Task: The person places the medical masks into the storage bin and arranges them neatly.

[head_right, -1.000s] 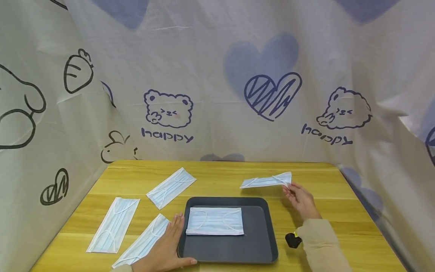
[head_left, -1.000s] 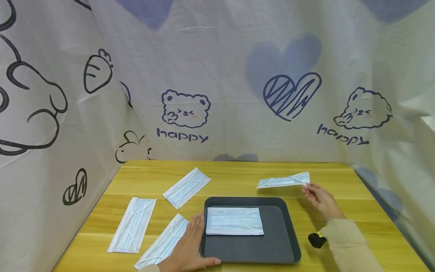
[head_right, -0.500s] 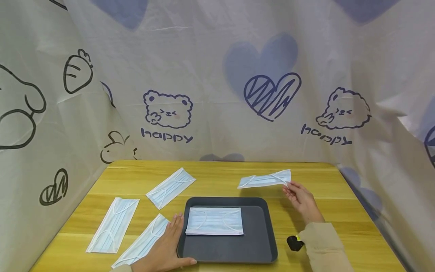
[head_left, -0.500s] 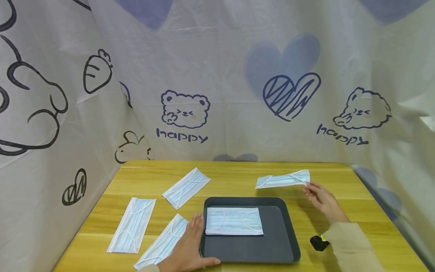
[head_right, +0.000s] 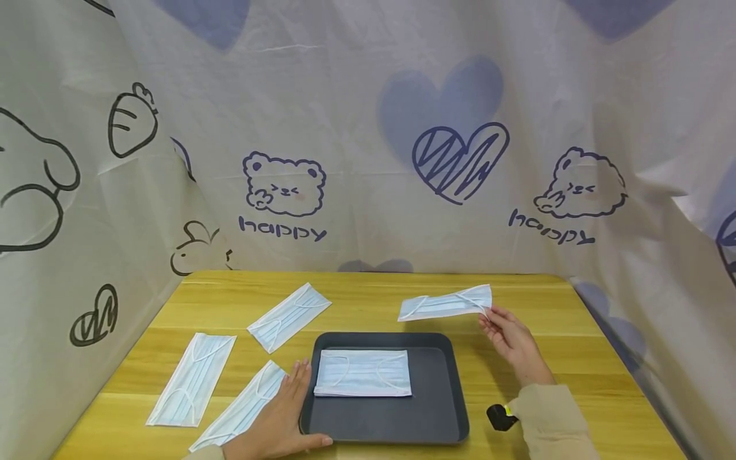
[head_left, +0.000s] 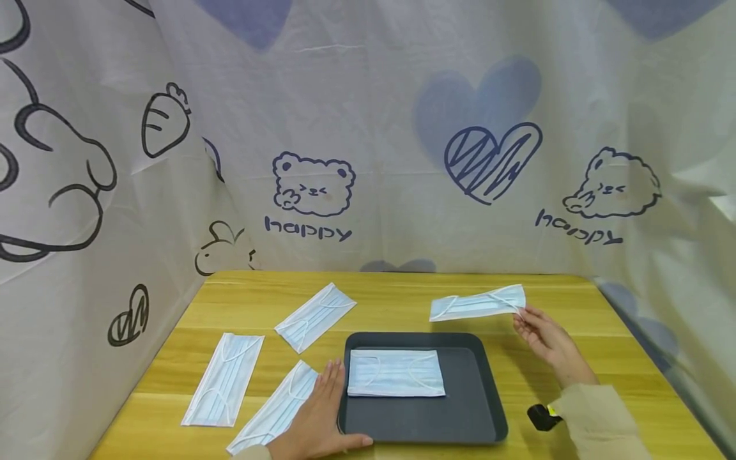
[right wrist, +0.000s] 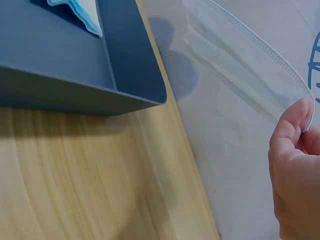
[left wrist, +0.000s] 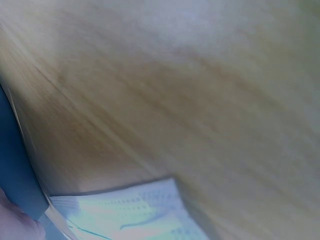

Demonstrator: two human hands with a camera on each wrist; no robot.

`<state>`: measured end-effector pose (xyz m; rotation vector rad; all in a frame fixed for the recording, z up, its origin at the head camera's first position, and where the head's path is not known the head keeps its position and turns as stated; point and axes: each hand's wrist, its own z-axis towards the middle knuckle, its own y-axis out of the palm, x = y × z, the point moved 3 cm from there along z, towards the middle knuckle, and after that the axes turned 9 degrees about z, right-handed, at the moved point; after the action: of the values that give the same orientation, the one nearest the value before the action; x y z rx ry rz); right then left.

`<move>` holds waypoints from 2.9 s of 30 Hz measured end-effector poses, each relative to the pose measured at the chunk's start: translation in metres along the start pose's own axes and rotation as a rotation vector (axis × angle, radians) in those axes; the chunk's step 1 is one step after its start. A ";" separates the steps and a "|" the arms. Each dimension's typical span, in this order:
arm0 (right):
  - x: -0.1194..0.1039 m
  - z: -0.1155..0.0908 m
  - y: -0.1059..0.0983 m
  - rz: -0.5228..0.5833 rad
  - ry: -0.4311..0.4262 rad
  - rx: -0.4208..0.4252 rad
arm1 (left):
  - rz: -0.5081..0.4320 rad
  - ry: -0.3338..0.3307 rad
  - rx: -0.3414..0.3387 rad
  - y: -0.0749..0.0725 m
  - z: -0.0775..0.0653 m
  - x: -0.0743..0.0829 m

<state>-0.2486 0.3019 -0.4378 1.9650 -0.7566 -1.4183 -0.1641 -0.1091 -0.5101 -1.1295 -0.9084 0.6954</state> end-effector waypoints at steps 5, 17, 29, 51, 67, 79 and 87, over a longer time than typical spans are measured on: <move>0.002 -0.006 0.004 0.007 -0.004 -0.039 | -0.007 -0.007 -0.011 0.000 0.000 0.000; 0.013 -0.018 0.014 0.012 -0.020 -0.115 | -0.011 -0.006 0.004 0.000 0.000 0.000; 0.043 -0.030 0.019 0.036 0.021 -0.209 | -0.019 -0.011 0.009 0.002 -0.002 0.000; 0.094 -0.041 0.041 0.243 0.112 -0.434 | 0.005 0.003 0.001 0.001 0.001 0.000; 0.128 -0.033 0.065 0.084 0.073 -0.222 | 0.001 0.001 0.003 0.000 0.000 0.000; 0.149 -0.018 0.065 -0.024 0.050 0.007 | 0.002 -0.005 -0.006 0.001 0.000 -0.001; 0.155 -0.014 0.068 0.012 0.080 0.018 | 0.011 0.024 0.042 -0.002 0.000 0.000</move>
<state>-0.2009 0.1443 -0.4798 2.0148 -0.7456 -1.3226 -0.1636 -0.1096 -0.5083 -1.1043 -0.8645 0.7053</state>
